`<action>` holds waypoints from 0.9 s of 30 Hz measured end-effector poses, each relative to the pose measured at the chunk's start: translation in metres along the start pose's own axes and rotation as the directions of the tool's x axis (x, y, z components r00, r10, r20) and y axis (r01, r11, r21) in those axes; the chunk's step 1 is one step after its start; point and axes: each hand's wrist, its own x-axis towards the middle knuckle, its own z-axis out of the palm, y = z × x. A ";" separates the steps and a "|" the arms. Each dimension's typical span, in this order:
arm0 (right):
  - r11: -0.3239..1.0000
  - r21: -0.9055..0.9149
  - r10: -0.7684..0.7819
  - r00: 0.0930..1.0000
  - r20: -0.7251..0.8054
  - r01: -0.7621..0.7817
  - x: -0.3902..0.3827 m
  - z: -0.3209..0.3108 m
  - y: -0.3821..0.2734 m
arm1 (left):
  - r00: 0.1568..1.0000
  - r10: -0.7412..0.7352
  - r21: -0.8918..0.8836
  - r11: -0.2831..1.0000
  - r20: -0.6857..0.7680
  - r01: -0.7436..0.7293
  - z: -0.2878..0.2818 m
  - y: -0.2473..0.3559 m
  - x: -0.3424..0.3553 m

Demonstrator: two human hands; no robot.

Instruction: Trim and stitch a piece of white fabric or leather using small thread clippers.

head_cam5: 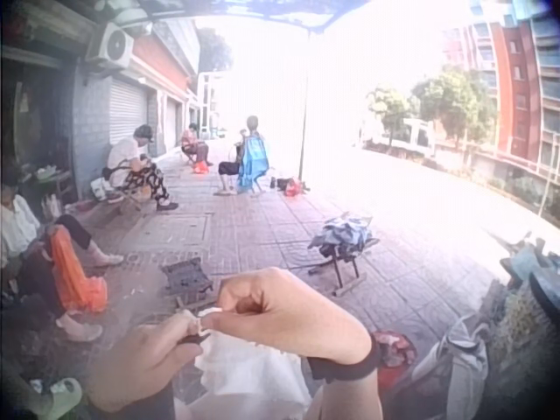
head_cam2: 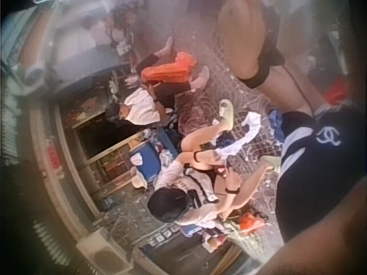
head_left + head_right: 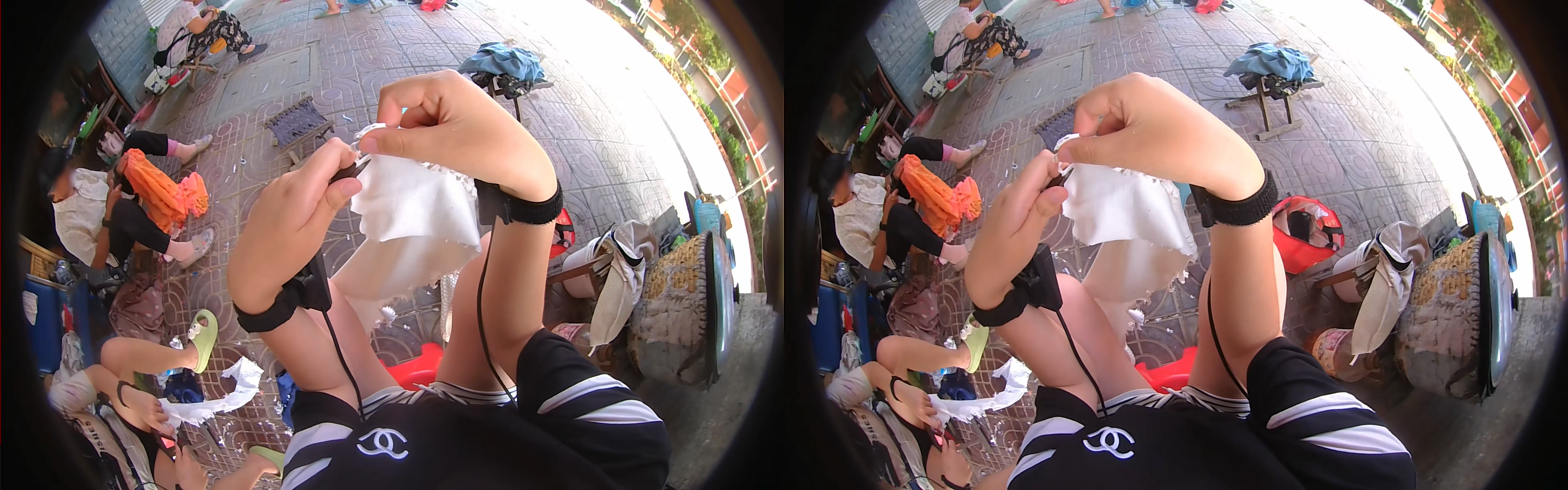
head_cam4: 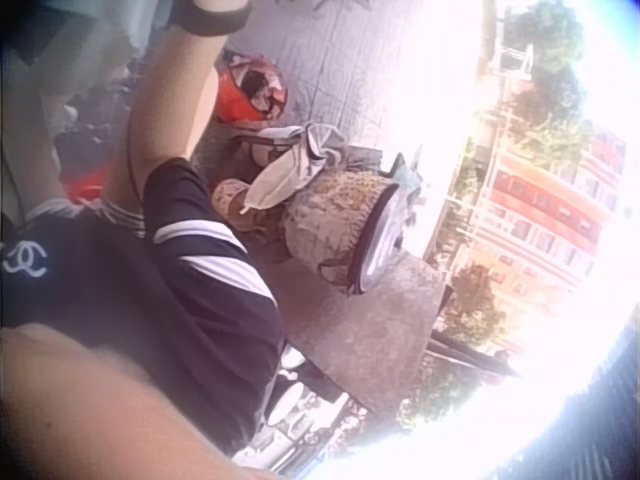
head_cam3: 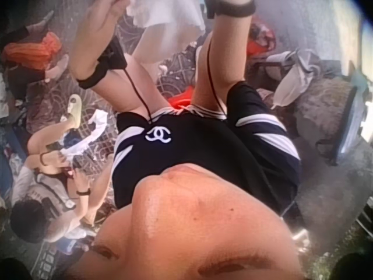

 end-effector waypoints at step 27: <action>1.000 -0.012 0.017 1.000 0.013 -0.017 0.000 0.002 -0.005 | 0.999 0.037 0.060 0.998 -0.002 -0.037 -0.001 0.001 0.001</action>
